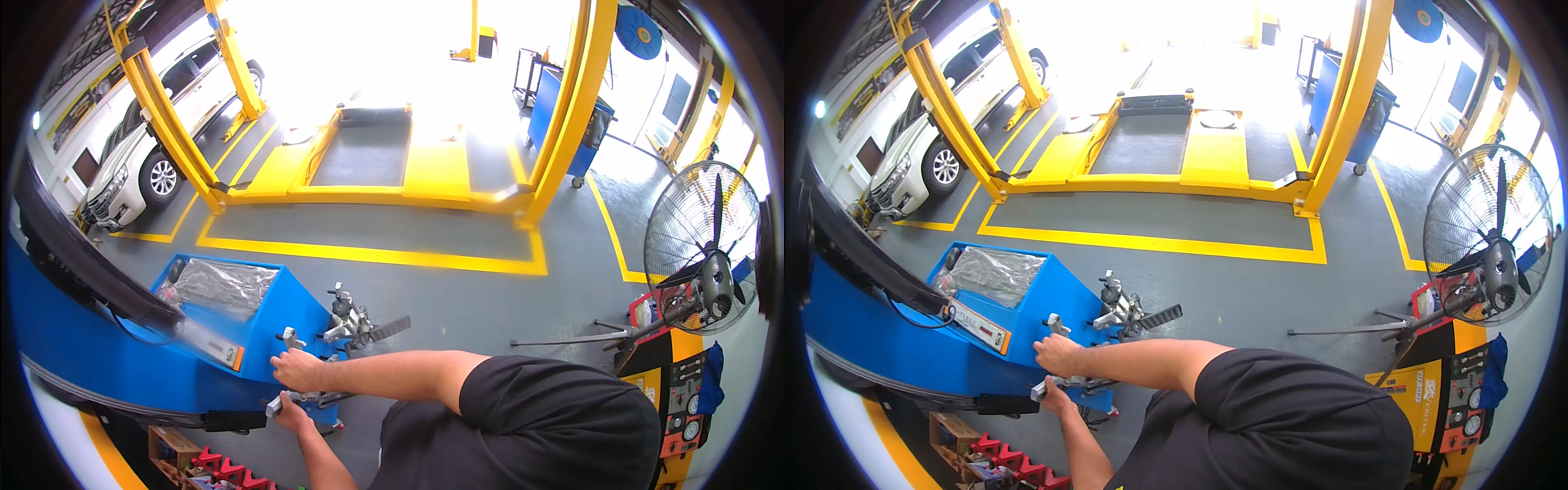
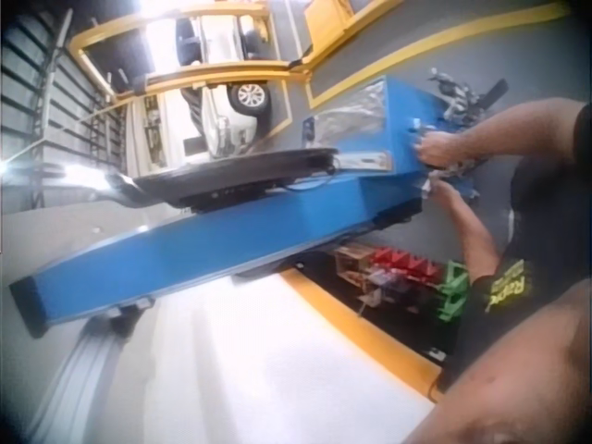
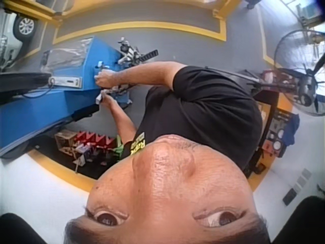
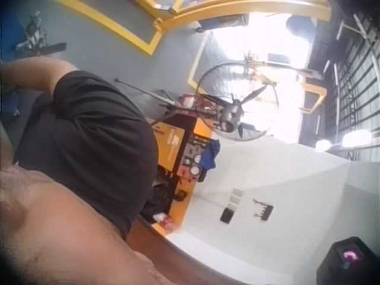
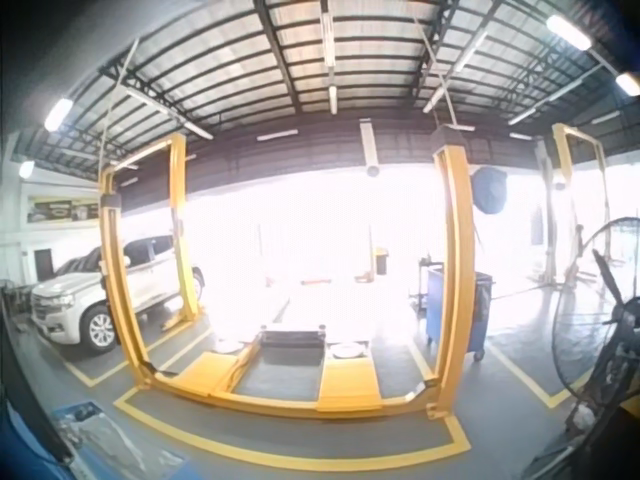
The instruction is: The person pushes and adjusts an alignment sensor on its stand and uses a computer interface to calibrate it.
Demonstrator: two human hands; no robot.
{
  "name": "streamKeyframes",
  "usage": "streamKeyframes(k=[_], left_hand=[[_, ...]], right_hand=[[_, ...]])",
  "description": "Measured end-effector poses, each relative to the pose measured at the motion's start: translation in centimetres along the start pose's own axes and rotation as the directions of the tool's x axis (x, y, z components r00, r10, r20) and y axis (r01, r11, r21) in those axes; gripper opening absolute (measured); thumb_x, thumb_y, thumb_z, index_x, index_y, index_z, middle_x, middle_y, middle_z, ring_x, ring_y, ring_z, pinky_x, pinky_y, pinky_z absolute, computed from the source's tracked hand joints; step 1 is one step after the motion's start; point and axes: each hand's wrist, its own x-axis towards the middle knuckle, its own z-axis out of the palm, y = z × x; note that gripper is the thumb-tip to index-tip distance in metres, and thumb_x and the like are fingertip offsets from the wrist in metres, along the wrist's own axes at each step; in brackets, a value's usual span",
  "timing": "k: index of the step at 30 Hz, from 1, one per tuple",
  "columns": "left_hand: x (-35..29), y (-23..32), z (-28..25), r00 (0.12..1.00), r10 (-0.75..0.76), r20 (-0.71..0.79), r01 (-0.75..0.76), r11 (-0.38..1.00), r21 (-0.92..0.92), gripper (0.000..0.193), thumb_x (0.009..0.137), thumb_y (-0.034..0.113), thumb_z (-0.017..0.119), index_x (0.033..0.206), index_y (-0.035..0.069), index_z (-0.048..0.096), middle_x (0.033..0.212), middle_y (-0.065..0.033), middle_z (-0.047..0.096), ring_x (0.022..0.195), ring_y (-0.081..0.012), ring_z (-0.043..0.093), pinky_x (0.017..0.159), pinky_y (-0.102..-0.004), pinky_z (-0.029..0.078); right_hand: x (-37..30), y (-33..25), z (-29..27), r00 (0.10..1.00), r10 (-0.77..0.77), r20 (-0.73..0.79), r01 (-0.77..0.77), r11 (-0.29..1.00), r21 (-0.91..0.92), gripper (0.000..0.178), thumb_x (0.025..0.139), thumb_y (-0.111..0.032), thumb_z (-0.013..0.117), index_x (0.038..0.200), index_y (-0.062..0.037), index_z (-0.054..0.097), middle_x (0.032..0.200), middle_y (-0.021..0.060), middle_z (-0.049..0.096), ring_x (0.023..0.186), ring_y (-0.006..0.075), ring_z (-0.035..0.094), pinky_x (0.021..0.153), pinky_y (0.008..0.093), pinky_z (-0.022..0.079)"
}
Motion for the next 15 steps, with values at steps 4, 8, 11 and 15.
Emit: streamKeyframes(k=[4, 8, 11, 15], left_hand=[[-1.4, 1.1, 0.8, 0.998, 0.0, 0.056, 0.005, 0.997, -0.08, 0.028, 0.087, 0.015, 0.072, 0.106, -0.003, 0.063, 0.107, -0.0117, 0.069, 0.091, -0.0218, 0.067, 0.077, -0.0374, 0.055], [-2.3, 0.6, 1.8, 0.981, 0.021, 0.191, 0.008, 0.988, -0.151, 0.029, 0.083, 0.013, 0.074, 0.107, -0.002, 0.065, 0.107, -0.0113, 0.069, 0.09, -0.0213, 0.068, 0.077, -0.0367, 0.056], [-1.3, -0.2, -1.2, 0.983, 0.027, 0.181, 0.008, 0.982, -0.19, 0.031, 0.08, 0.011, 0.074, 0.107, -0.003, 0.066, 0.107, -0.0116, 0.07, 0.089, -0.0212, 0.069, 0.078, -0.0362, 0.057], [0.0, -1.3, -1.6, 0.968, 0.046, 0.245, -0.003, 0.985, -0.171, 0.027, 0.088, 0.017, 0.069, 0.111, 0.002, 0.067, 0.113, -0.0078, 0.069, 0.101, -0.0188, 0.066, 0.092, -0.0357, 0.052]], right_hand=[[0.0, -1.7, 0.7, 0.979, -0.19, 0.071, 0.189, 0.982, 0.024, 0.012, 0.079, -0.018, 0.068, 0.087, -0.0114, 0.073, 0.096, 0.0072, 0.064, 0.097, 0.0252, 0.064, 0.075, 0.0399, 0.055], [-2.1, -2.7, 4.0, 0.979, -0.165, 0.118, 0.173, 0.983, -0.061, 0.013, 0.078, -0.015, 0.067, 0.087, -0.009, 0.073, 0.096, 0.0072, 0.07, 0.095, 0.0248, 0.067, 0.076, 0.0393, 0.056], [-1.5, -2.6, 2.1, 0.975, -0.186, 0.118, 0.168, 0.975, 0.146, 0.017, 0.078, -0.012, 0.064, 0.093, -0.0095, 0.073, 0.097, 0.0086, 0.07, 0.093, 0.0283, 0.068, 0.075, 0.0406, 0.057], [-0.8, -1.4, 2.2, 0.954, -0.256, 0.154, 0.216, 0.947, 0.238, 0.02, 0.078, -0.013, 0.065, 0.098, -0.0128, 0.071, 0.11, 0.0094, 0.067, 0.094, 0.0289, 0.068, 0.076, 0.0412, 0.057]])
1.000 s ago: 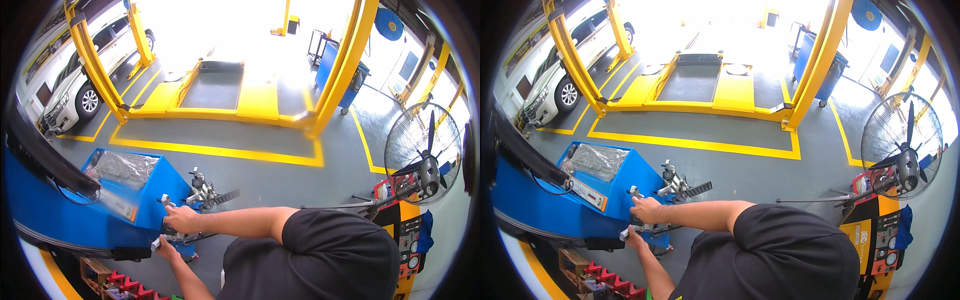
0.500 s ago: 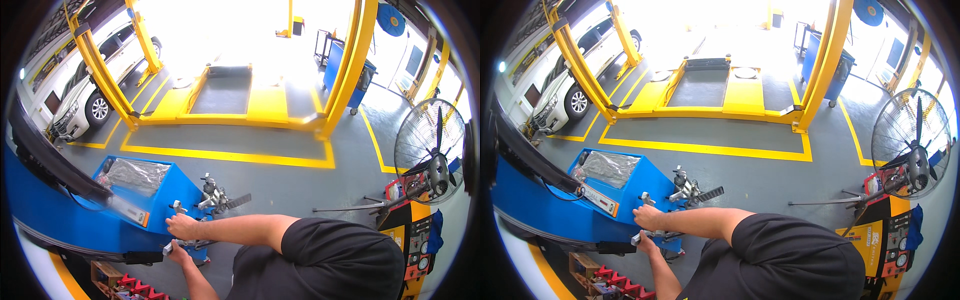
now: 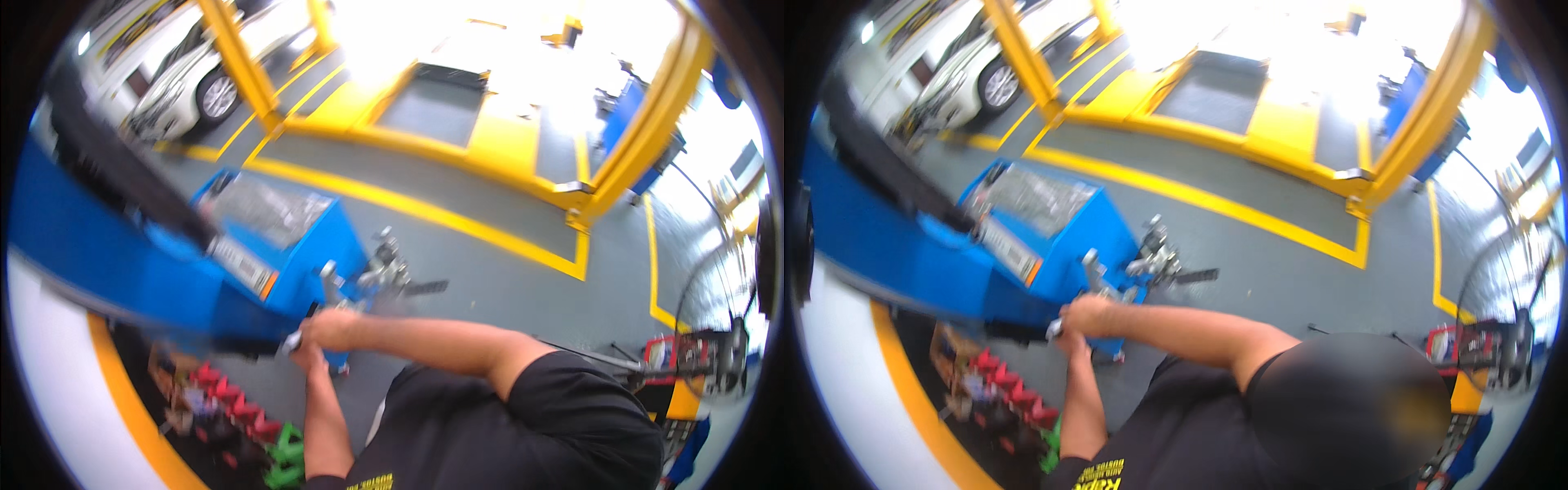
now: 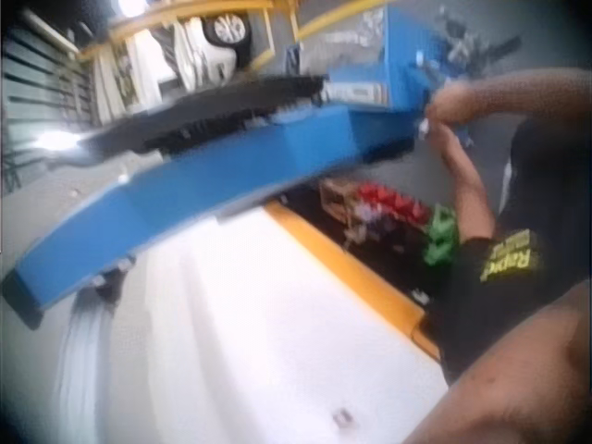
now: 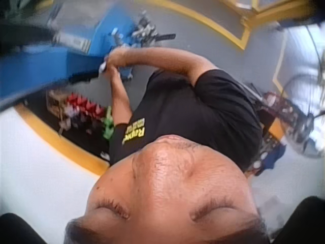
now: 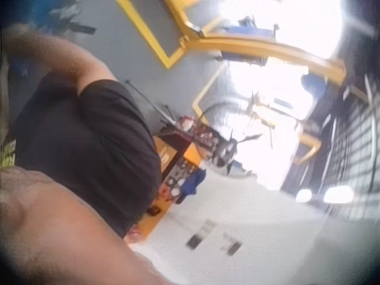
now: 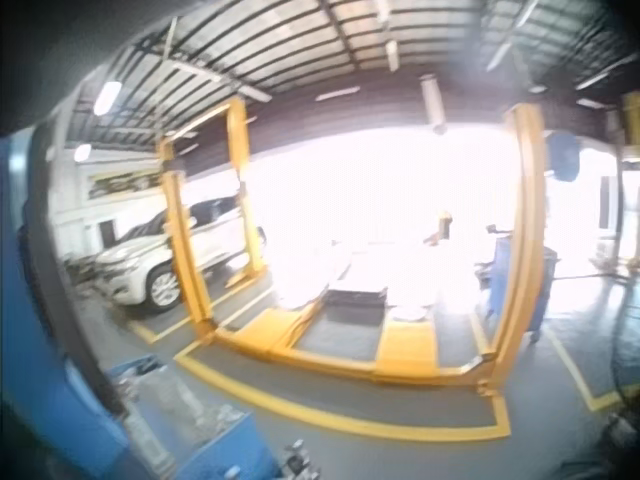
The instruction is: The person pushes and adjusts an alignment sensor on its stand and uses a computer interface to calibrate it.
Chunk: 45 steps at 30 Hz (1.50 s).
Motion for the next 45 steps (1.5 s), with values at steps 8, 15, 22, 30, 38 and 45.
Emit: streamKeyframes(k=[8, 15, 22, 30, 38, 45], left_hand=[[1.5, -0.3, 2.1, 0.958, -0.148, -0.247, 0.158, 0.987, 0.019, 0.023, 0.082, 0.013, 0.075, 0.099, 0.0, 0.067, 0.099, -0.0084, 0.069, 0.086, -0.018, 0.064, 0.077, -0.0352, 0.051], [0.7, -0.8, 0.3, 0.961, -0.08, -0.265, 0.093, 0.995, 0.038, 0.021, 0.08, 0.014, 0.076, 0.092, 0.0, 0.067, 0.09, -0.0076, 0.069, 0.081, -0.0176, 0.064, 0.074, -0.0353, 0.05], [0.1, 0.9, 1.7, 0.969, -0.057, -0.24, 0.075, 0.995, 0.065, 0.021, 0.078, 0.015, 0.075, 0.091, -0.001, 0.068, 0.088, -0.0069, 0.07, 0.08, -0.0174, 0.065, 0.072, -0.0347, 0.05], [1.3, -0.3, 0.5, 0.952, -0.135, -0.274, 0.172, 0.978, 0.115, 0.03, 0.073, 0.019, 0.076, 0.094, -0.002, 0.069, 0.093, -0.0098, 0.072, 0.085, -0.0199, 0.067, 0.077, -0.037, 0.051], [0.9, 0.4, 1.2, 0.969, -0.086, -0.23, 0.117, 0.985, 0.126, 0.024, 0.077, 0.018, 0.076, 0.089, -0.002, 0.069, 0.086, -0.0081, 0.071, 0.075, -0.017, 0.066, 0.064, -0.0343, 0.05], [0.4, 0.6, 1.1, 0.971, -0.08, -0.226, 0.095, 0.994, 0.055, 0.021, 0.077, 0.015, 0.075, 0.087, -0.002, 0.068, 0.087, -0.0069, 0.071, 0.078, -0.015, 0.065, 0.069, -0.0347, 0.05]], right_hand=[[0.6, 1.6, -1.7, 0.993, 0.032, -0.117, -0.054, 0.981, -0.184, 0.015, 0.081, -0.016, 0.062, 0.09, -0.0076, 0.069, 0.095, 0.0097, 0.063, 0.094, 0.0257, 0.063, 0.079, 0.0367, 0.054], [-1.9, 0.8, -0.2, 0.992, -0.062, -0.112, 0.037, 0.978, -0.206, 0.011, 0.08, -0.014, 0.062, 0.087, -0.0083, 0.069, 0.093, 0.0068, 0.06, 0.093, 0.0252, 0.062, 0.079, 0.0374, 0.052], [-3.1, 4.4, -2.9, 0.95, 0.191, -0.247, -0.168, 0.98, 0.109, 0.014, 0.073, -0.004, 0.061, 0.081, -0.0087, 0.072, 0.093, 0.0128, 0.066, 0.091, 0.0324, 0.066, 0.079, 0.0429, 0.054], [1.0, 4.5, -3.1, 0.98, 0.199, -0.019, -0.199, 0.98, -0.007, 0.024, 0.069, -0.002, 0.067, 0.091, -0.0082, 0.072, 0.096, 0.0149, 0.068, 0.095, 0.0346, 0.066, 0.084, 0.0423, 0.054], [2.2, 4.1, -1.3, 0.996, 0.029, -0.082, -0.048, 0.969, -0.243, 0.018, 0.072, -0.004, 0.066, 0.088, -0.0077, 0.071, 0.091, 0.0116, 0.067, 0.098, 0.0333, 0.063, 0.083, 0.043, 0.054], [1.4, 0.3, -0.9, 0.999, -0.004, 0.044, -0.004, 0.983, 0.185, 0.026, 0.074, 0.001, 0.057, 0.095, -0.006, 0.072, 0.093, 0.0156, 0.069, 0.094, 0.0363, 0.064, 0.084, 0.0444, 0.052]])
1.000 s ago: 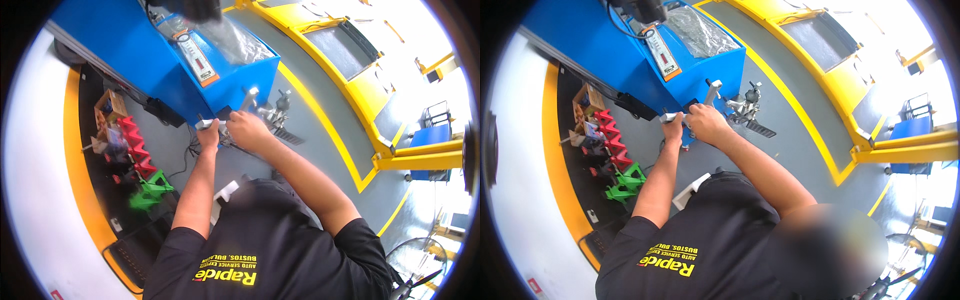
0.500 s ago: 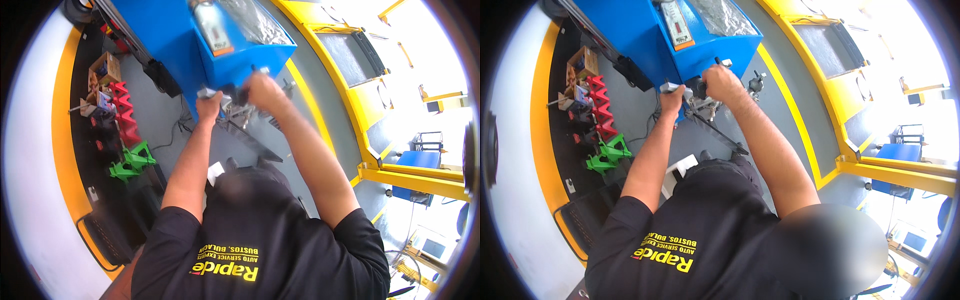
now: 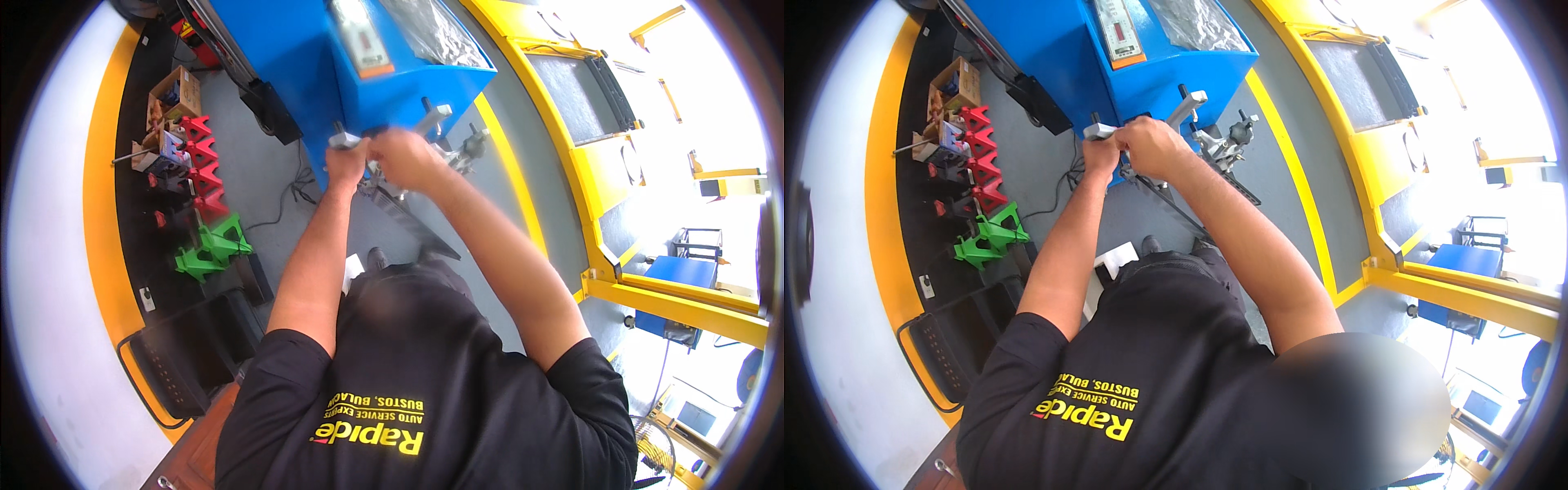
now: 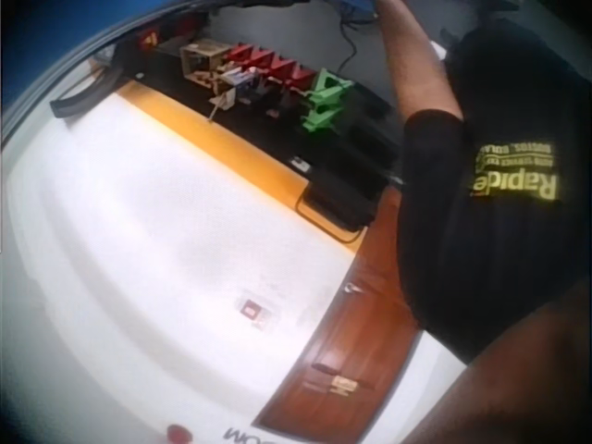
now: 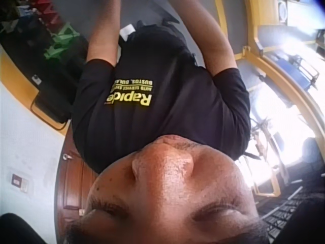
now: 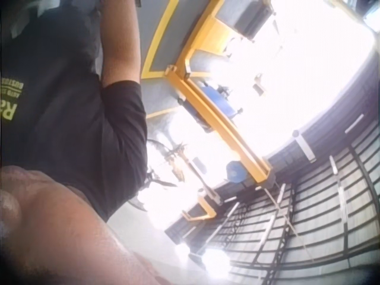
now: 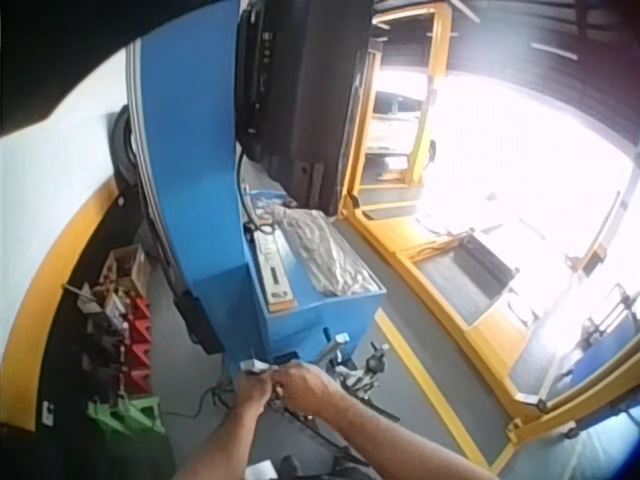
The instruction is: The person pushes and adjusts an alignment sensor on its stand and uses a computer interface to calibrate it.
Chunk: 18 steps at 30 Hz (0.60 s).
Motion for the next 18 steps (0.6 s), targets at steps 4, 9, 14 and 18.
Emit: streamKeyframes(k=[4, 9, 14, 18], left_hand=[[-0.2, 0.3, 0.5, 0.998, 0.027, 0.049, -0.026, 1.0, -0.016, 0.018, 0.078, 0.014, 0.074, 0.086, 0.0, 0.067, 0.087, -0.0059, 0.071, 0.078, -0.0133, 0.064, 0.069, -0.0335, 0.05], [0.4, -0.6, -0.9, 0.998, 0.057, -0.032, -0.056, 0.998, 0.03, 0.017, 0.078, 0.014, 0.075, 0.085, 0.001, 0.068, 0.086, -0.0059, 0.071, 0.079, -0.0168, 0.066, 0.073, -0.0335, 0.05], [-0.8, -0.1, 3.3, 0.985, 0.163, -0.066, -0.157, 0.984, 0.081, 0.061, 0.078, 0.024, 0.081, 0.123, -0.003, 0.052, 0.112, -0.0174, 0.065, 0.101, -0.0234, 0.063, 0.083, -0.0341, 0.05], [-5.7, 4.5, -0.8, 0.727, 0.681, -0.088, -0.55, 0.655, 0.518, 0.067, 0.08, 0.027, 0.078, 0.131, -0.003, 0.044, 0.138, -0.0246, 0.045, 0.126, -0.0369, 0.046, 0.103, -0.0472, 0.041]], right_hand=[[-2.6, 0.6, -1.6, 0.987, 0.145, -0.063, -0.106, 0.902, 0.419, 0.02, 0.081, -0.005, 0.063, 0.099, -0.0052, 0.071, 0.092, 0.0107, 0.071, 0.091, 0.0269, 0.067, 0.083, 0.0399, 0.053], [-9.7, 5.4, 2.0, 0.874, 0.42, -0.245, -0.315, 0.873, 0.373, 0.021, 0.082, -0.013, 0.064, 0.099, -0.0027, 0.069, 0.097, 0.0168, 0.069, 0.094, 0.0316, 0.066, 0.085, 0.0402, 0.052], [-38.1, 24.7, 16.8, 0.666, 0.724, 0.177, -0.702, 0.69, -0.178, 0.024, 0.086, -0.023, 0.062, 0.102, -0.0061, 0.068, 0.098, 0.0151, 0.07, 0.093, 0.0333, 0.067, 0.082, 0.0437, 0.054], [-53.3, 22.2, 22.4, 0.065, 0.768, 0.637, -0.854, 0.373, -0.363, 0.025, 0.085, -0.026, 0.065, 0.093, -0.0037, 0.071, 0.089, 0.0127, 0.071, 0.079, 0.0243, 0.069, 0.065, 0.0393, 0.056]])
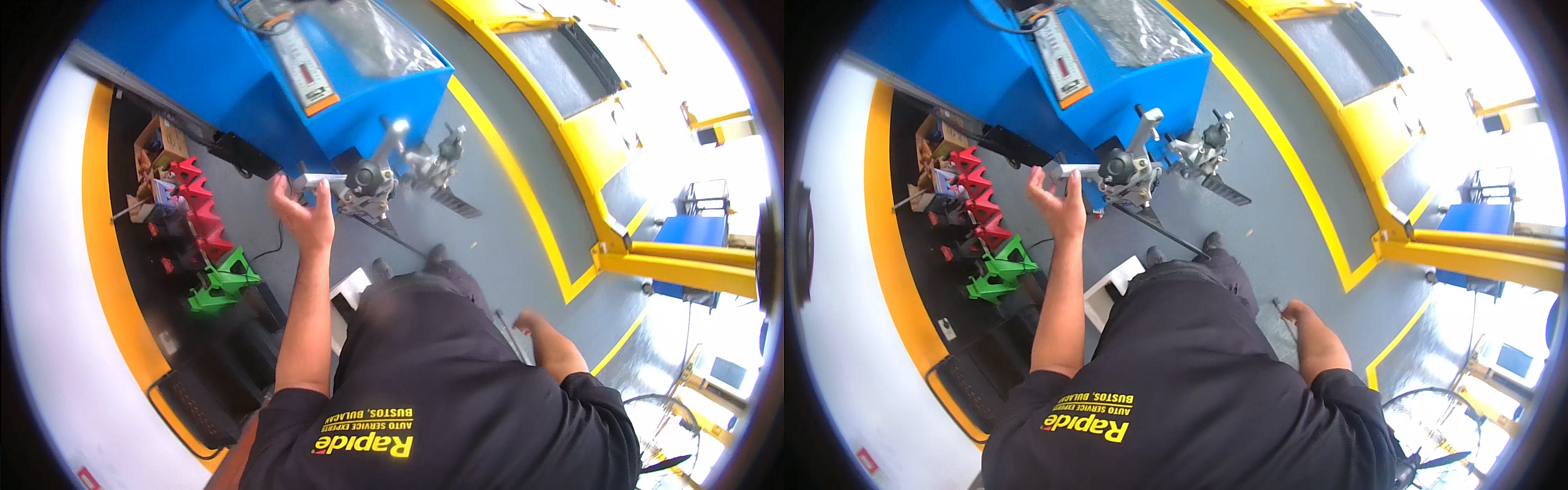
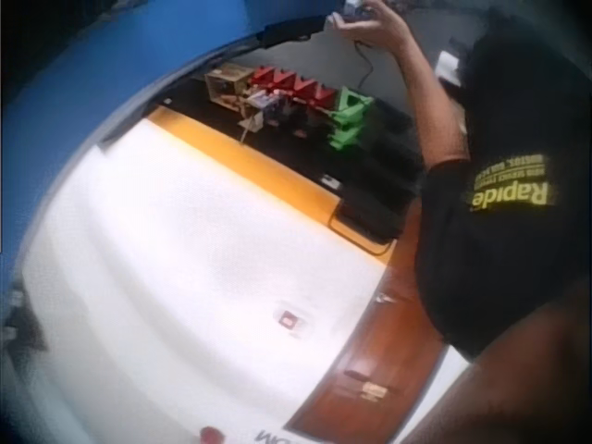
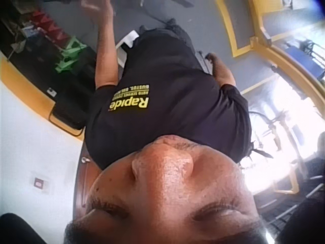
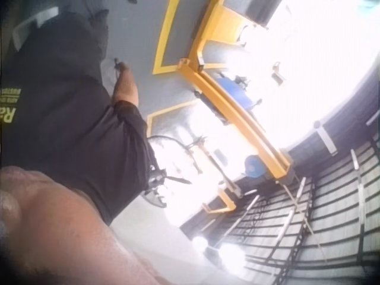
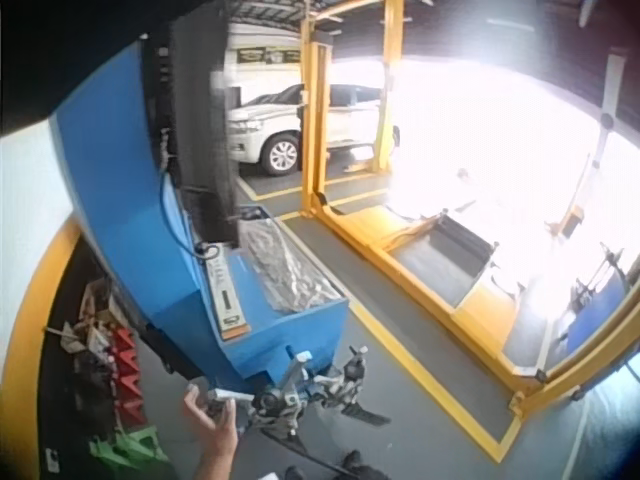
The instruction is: The person pushes and adjusts an alignment sensor on its stand and uses a computer interface to calibrate it.
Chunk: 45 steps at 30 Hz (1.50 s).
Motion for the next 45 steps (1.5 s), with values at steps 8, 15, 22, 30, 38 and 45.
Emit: streamKeyframes(k=[8, 15, 22, 30, 38, 45], left_hand=[[2.1, 10.9, 1.5, 0.636, 0.115, 0.763, -0.574, 0.732, 0.367, 0.065, 0.076, 0.015, 0.076, 0.136, 0.011, 0.055, 0.138, -0.0132, 0.052, 0.126, -0.035, 0.049, 0.108, -0.0481, 0.038], [3.1, 12.5, 5.4, 0.632, -0.094, 0.769, -0.436, 0.777, 0.453, 0.043, 0.079, 0.013, 0.077, 0.119, 0.003, 0.065, 0.116, -0.019, 0.063, 0.107, -0.0365, 0.06, 0.096, -0.0434, 0.048], [4.1, 11.3, 8.0, 0.69, -0.486, 0.537, -0.164, 0.618, 0.769, 0.049, 0.092, 0.048, 0.063, 0.108, 0.001, 0.069, 0.096, -0.0192, 0.072, 0.092, -0.0308, 0.07, 0.085, -0.0398, 0.052], [1.6, 14.3, 10.9, 0.754, -0.622, 0.212, -0.139, 0.164, 0.977, 0.049, 0.095, 0.043, 0.053, 0.108, -0.003, 0.065, 0.11, -0.0262, 0.066, 0.104, -0.0443, 0.062, 0.091, -0.0487, 0.048], [-13.1, 10.5, 23.5, 0.73, -0.459, 0.507, 0.275, 0.876, 0.397, 0.026, 0.083, 0.024, 0.072, 0.094, 0.003, 0.063, 0.094, -0.0118, 0.063, 0.083, -0.0273, 0.064, 0.077, -0.0398, 0.05], [-11.8, -1.1, 30.7, 0.354, -0.832, 0.427, 0.885, 0.445, 0.134, 0.036, 0.085, 0.029, 0.073, 0.108, 0.007, 0.057, 0.095, -0.002, 0.061, 0.082, -0.0157, 0.059, 0.07, -0.0342, 0.049]], right_hand=[[-0.4, 3.6, 9.5, 0.973, 0.094, 0.209, -0.218, 0.103, 0.97, 0.021, 0.092, -0.017, 0.055, 0.108, -0.0064, 0.064, 0.09, 0.0073, 0.069, 0.073, 0.0221, 0.068, 0.061, 0.0357, 0.054], [4.8, 6.6, -2.3, 0.958, 0.032, -0.284, 0.231, 0.503, 0.833, 0.019, 0.089, -0.013, 0.06, 0.105, -0.004, 0.065, 0.087, 0.0071, 0.07, 0.074, 0.0179, 0.069, 0.062, 0.0346, 0.056], [6.4, 15.5, -17.0, 0.942, 0.118, -0.315, 0.259, 0.344, 0.903, 0.024, 0.087, -0.014, 0.061, 0.107, -0.0021, 0.063, 0.079, 0.005, 0.066, 0.072, 0.0136, 0.064, 0.061, 0.031, 0.05], [10.7, 10.8, -22.4, 0.922, -0.039, -0.386, 0.237, 0.844, 0.48, 0.029, 0.085, -0.025, 0.064, 0.102, -0.0026, 0.07, 0.103, 0.0179, 0.071, 0.103, 0.0353, 0.066, 0.085, 0.0421, 0.053], [1.5, -11.7, -38.1, 0.677, -0.561, -0.476, 0.711, 0.665, 0.228, 0.043, 0.085, -0.025, 0.063, 0.124, -0.0095, 0.059, 0.111, 0.018, 0.068, 0.111, 0.0356, 0.063, 0.095, 0.0441, 0.05], [-0.3, -22.1, -46.4, 0.52, -0.586, -0.621, 0.741, 0.671, -0.012, 0.04, 0.086, -0.027, 0.063, 0.119, -0.0056, 0.06, 0.116, 0.0215, 0.064, 0.114, 0.0376, 0.061, 0.097, 0.0452, 0.048]])
